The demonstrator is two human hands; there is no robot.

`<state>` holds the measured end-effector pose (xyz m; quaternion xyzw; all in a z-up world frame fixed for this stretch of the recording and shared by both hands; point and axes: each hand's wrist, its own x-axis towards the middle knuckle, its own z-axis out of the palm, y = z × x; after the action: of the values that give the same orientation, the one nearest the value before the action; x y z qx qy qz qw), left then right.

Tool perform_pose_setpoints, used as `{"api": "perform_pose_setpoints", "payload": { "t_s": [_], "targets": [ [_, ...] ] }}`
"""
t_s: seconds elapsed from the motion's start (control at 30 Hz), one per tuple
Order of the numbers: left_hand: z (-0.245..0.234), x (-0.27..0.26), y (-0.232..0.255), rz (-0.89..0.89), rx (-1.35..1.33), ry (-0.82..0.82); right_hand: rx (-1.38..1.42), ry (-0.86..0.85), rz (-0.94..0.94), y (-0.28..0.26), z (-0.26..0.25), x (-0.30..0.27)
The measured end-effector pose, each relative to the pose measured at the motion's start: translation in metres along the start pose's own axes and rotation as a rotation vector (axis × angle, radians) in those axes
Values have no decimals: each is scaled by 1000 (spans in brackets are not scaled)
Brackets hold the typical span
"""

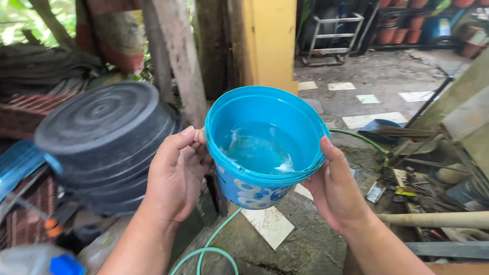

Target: Fetching water from a bucket using a ladle and watering several potted plants in a backyard area.

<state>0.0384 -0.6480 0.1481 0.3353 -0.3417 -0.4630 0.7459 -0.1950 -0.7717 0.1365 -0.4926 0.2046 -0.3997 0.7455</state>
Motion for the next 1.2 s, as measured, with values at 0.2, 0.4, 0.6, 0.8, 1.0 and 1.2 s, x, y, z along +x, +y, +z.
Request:
{"api": "perform_pose_setpoints", "payload": {
  "t_s": [0.2,0.4,0.6,0.8,1.0,1.2],
  "targets": [
    [31,71,-33,-132,-44,-66,-82,179,-11,-38,-39,23],
    [50,154,-68,-265,-84,-40,-134,404,59,-64,-76,69],
    [60,244,-97,-253,-148,-129,-134,467,1,-71,-120,126],
    [77,354,-106,-328,-123,-122,-87,542,-128,-74,-143,218],
    [83,473,-130,-313,-110,-222,-27,658,-290,-89,-175,311],
    [104,546,-140,-365,-120,-243,-44,711,-321,-124,-205,381]
  ]
}}
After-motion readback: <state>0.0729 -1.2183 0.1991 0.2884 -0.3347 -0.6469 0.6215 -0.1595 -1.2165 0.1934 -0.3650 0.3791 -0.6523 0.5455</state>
